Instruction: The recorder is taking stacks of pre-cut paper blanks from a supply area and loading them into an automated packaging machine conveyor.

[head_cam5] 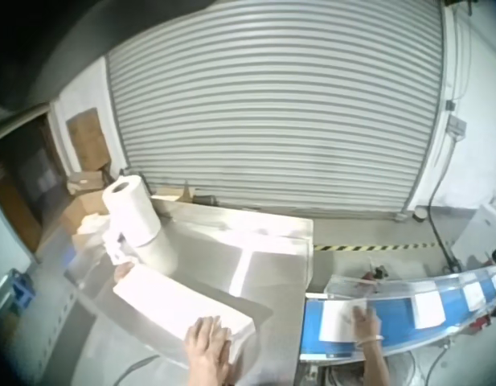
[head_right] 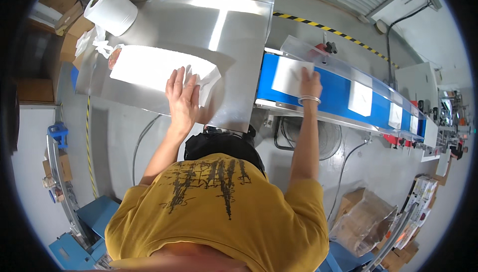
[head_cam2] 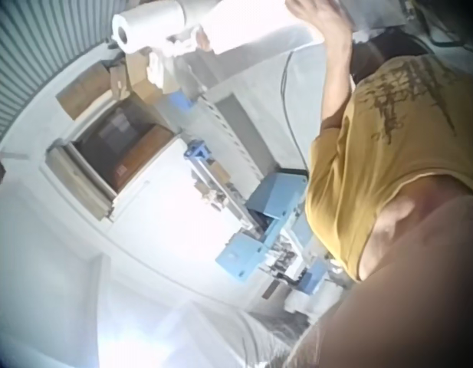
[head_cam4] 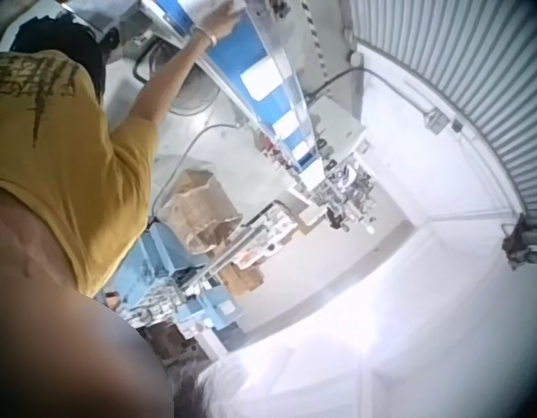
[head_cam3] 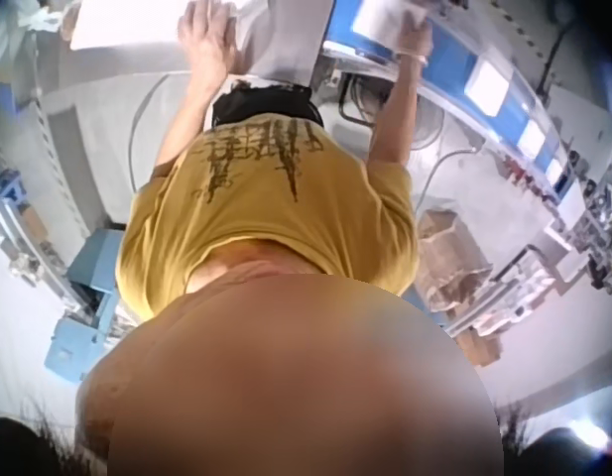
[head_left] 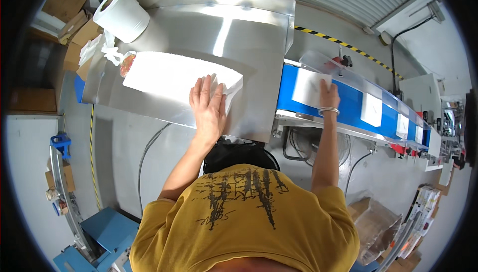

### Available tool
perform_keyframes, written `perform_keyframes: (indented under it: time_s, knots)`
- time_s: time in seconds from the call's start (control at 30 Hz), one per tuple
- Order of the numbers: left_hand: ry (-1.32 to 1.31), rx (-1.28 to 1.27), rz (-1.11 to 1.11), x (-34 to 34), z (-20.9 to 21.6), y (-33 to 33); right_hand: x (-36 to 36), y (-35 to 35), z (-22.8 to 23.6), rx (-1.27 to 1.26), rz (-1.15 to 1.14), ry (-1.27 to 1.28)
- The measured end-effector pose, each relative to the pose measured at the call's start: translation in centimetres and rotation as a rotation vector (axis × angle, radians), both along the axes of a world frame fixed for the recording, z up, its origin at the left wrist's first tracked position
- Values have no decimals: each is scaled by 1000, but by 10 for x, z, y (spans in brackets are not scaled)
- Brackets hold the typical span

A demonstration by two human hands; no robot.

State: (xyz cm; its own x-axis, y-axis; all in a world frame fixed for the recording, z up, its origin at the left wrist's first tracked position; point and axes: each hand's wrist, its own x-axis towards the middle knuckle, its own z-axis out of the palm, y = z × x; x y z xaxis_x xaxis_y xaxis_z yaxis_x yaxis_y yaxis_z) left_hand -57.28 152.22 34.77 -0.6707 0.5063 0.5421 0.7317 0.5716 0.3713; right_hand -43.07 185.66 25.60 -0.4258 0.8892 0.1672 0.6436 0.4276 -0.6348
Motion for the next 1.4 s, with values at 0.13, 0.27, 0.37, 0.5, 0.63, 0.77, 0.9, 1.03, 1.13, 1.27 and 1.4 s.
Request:
perform_keyframes:
  time_s: [0.13,0.27,0.37,0.5,0.63,0.77,0.9,1.03,1.13,1.27,1.4]
  knots:
    - [37,-6,-27,2,1,0,-14,-36,54,370,39,-143]
    - [7,-74,-121,-1,8,-6,-76,-122,76,-70,949,115]
    - [-45,-68,-89,3,32,-4,-102,-130,39,349,1143,218]
    - [-73,-24,27,-8,13,-15,-63,-99,29,-621,560,252]
    - [-39,-43,-12,-11,3,-18,-11,-19,19,-353,37,3]
    - [5,-8,-33,-10,3,-14,-6,-31,38,636,-261,-332]
    - [-28,-56,-112,-12,8,-20,-62,-107,72,72,830,105]
    - [-87,-58,-122,-11,27,-16,-104,-148,57,-80,1017,39]
    - [-108,-3,-6,-22,12,-22,-89,-134,33,-705,750,389]
    - [-55,-50,-44,-28,6,-25,-32,-34,-40,-188,371,279]
    - [-6,12,-47,-28,1,-20,-19,-31,23,269,-201,-185]
